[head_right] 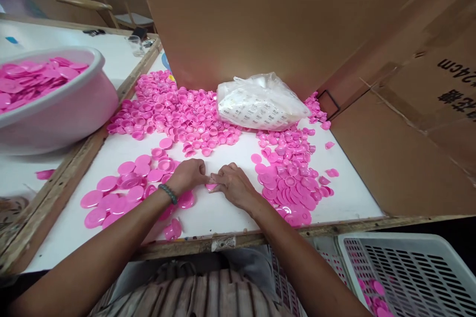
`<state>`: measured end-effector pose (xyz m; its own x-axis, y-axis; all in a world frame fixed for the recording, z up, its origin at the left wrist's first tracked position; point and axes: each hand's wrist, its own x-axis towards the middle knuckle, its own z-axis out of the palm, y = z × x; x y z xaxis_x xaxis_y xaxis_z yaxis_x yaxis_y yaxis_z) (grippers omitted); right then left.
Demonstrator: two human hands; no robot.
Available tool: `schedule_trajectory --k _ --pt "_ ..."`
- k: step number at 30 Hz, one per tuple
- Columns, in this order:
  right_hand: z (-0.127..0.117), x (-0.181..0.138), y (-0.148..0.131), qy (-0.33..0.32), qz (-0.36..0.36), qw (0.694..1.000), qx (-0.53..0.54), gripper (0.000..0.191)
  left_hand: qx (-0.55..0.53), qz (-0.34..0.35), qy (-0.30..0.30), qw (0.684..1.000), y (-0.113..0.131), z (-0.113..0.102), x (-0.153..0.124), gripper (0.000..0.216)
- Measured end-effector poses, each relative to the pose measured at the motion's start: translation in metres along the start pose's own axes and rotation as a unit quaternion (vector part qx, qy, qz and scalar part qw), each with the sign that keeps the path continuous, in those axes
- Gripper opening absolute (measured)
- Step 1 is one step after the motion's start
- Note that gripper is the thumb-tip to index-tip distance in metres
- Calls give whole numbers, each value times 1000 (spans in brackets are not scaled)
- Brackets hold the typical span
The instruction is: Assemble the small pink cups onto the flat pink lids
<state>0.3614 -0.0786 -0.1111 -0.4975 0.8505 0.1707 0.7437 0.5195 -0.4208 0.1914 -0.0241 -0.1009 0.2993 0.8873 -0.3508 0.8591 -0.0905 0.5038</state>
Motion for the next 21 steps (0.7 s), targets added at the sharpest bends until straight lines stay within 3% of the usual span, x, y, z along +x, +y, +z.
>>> schedule_trajectory --k 3,6,9,12,18,21 --pt "2 1 4 -1 -1 1000 13 19 -8 4 -21 1000 0 -2 3 25" --pt "8 -5 -1 39 14 999 31 23 -43 32 -7 999 0 -3 -1 25" --pt "15 -14 -14 99 68 992 41 26 -106 57 -3 993 -2 -3 -11 26" --pt "12 -19 -24 113 117 986 27 28 -149 74 -32 986 -3 -5 -20 26" --pt "-16 -5 -23 -57 76 990 100 16 -127 69 -30 989 -3 -5 -24 18" --pt "-19 4 -19 -81 101 987 95 10 -124 73 -24 989 -3 -2 -23 17"
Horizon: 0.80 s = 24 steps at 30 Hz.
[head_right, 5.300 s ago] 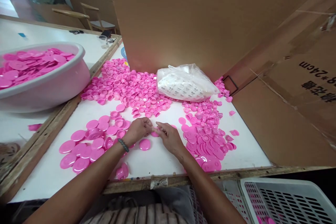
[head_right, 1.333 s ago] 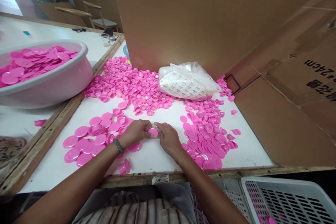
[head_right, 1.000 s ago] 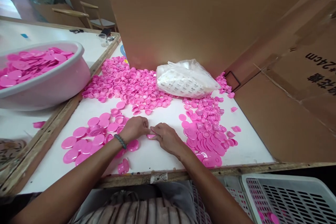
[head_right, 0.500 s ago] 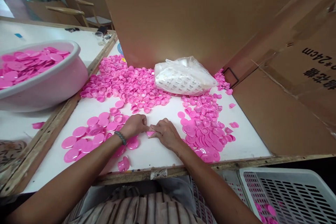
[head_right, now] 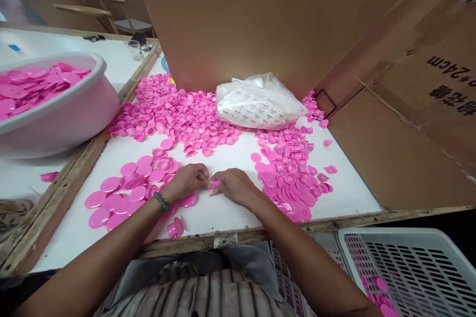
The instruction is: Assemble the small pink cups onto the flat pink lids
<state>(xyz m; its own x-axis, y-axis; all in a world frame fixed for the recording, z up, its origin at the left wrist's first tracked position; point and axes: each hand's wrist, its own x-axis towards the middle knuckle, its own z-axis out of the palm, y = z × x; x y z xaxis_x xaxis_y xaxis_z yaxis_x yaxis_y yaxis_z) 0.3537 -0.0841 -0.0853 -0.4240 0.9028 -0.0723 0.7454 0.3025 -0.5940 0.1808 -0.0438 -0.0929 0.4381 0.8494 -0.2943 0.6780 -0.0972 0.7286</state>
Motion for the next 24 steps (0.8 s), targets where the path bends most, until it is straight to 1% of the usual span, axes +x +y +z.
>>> schedule_trajectory --k 3,8,10,12,15,18,20,22,23,24 --pt "5 3 4 0 18 1000 -6 7 4 -10 -6 1000 1 1 2 13" --pt "15 -1 14 28 30 999 15 19 37 -36 -33 998 3 -1 8 12" --pt "19 -4 15 45 37 998 28 21 48 -31 -38 998 2 -2 9 12" --pt "24 -6 14 70 28 997 34 19 53 -14 -36 998 1 -3 8 12" --pt "33 -11 10 106 13 994 39 21 54 10 -20 998 3 -2 1 16" --pt "32 -17 11 127 1 991 40 28 68 37 34 996 10 2 -10 21" --pt "21 -20 17 176 25 984 -18 29 92 82 80 989 16 8 -17 26" --pt "4 -21 29 230 94 961 -125 30 122 145 101 977 19 15 -22 32" --pt "-4 -20 35 240 134 945 -178 30 135 176 100 970 20 19 -23 33" --pt "-11 -18 41 231 166 933 -220 29 147 203 95 964 19 22 -24 30"
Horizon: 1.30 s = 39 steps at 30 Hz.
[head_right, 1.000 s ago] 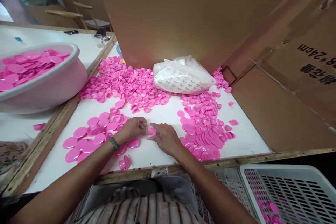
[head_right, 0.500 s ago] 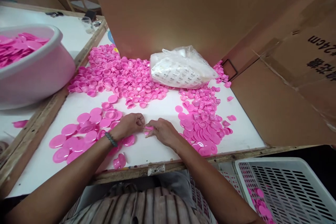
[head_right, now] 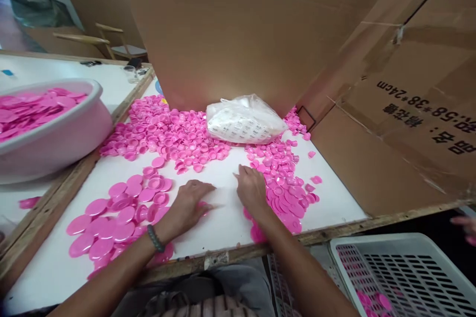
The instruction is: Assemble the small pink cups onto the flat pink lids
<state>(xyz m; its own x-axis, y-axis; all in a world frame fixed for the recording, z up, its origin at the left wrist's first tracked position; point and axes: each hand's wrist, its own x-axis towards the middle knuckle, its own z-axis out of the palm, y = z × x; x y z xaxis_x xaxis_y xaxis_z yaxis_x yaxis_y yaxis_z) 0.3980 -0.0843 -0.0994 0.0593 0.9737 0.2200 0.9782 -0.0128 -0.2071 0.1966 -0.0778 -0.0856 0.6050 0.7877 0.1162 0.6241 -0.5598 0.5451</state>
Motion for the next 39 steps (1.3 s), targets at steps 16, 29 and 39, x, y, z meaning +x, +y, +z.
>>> schedule_trajectory --k 16,29,39 --pt "39 68 -71 -53 -223 973 38 18 72 -84 47 993 -27 -10 -15 14" --pt "15 -18 -45 -42 -212 958 187 19 36 -97 32 994 -26 11 -5 33" --pt "14 -13 -58 -95 -310 944 64 20 59 -74 34 995 -30 14 -9 34"
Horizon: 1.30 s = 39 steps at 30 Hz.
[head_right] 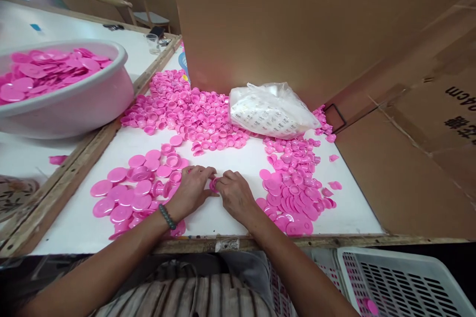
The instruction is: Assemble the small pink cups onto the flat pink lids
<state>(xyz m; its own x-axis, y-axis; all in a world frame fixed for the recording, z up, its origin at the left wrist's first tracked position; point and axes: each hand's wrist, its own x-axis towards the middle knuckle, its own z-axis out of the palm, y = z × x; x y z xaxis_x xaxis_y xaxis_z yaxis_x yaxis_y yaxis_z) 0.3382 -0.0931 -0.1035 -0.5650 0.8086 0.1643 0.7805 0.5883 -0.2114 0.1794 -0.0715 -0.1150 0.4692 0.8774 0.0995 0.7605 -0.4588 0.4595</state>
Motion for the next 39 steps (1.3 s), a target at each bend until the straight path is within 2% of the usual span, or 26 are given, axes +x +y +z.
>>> schedule_trajectory --k 4,8,10,12,14,16,18,19,20,22,25,28,34,39 --pt "0 0 -4 -25 -1 1000 12 22 8 8 -2 1000 -2 0 -2 25" --pt "6 3 -6 -28 5 1000 -3 20 3 7 -6 1000 -1 -1 -1 30" --pt "7 5 -4 -14 20 999 33 22 -4 4 -14 1000 0 -3 -1 37" --pt "8 6 -1 17 76 991 110 21 -20 3 -23 1000 0 -5 0 42" --pt "8 6 4 33 161 961 221 18 -47 0 -22 999 -1 -8 1 40" --pt "9 5 8 29 236 910 339 16 -75 -10 -16 997 -3 -12 4 32" --pt "10 3 12 28 278 862 423 17 -99 -22 -25 994 -4 -17 10 23" --pt "10 2 13 37 285 850 441 20 -111 -31 -39 993 -5 -19 15 20" --pt "9 0 14 51 281 852 440 24 -122 -41 -55 990 -5 -21 20 18" --pt "5 -3 15 68 241 883 398 28 -138 -63 -89 984 -6 -23 30 18" --pt "0 -6 14 50 150 940 302 29 -142 -83 -118 979 -7 -24 41 22" --pt "1 -6 12 33 117 971 207 28 -144 -95 -133 976 -5 -23 44 26" --pt "3 5 22 -8 104 988 116 11 -60 -126 -141 980 -3 -21 46 27" --pt "0 9 25 -30 97 989 103 19 -48 -125 -151 979 -4 -23 47 30"
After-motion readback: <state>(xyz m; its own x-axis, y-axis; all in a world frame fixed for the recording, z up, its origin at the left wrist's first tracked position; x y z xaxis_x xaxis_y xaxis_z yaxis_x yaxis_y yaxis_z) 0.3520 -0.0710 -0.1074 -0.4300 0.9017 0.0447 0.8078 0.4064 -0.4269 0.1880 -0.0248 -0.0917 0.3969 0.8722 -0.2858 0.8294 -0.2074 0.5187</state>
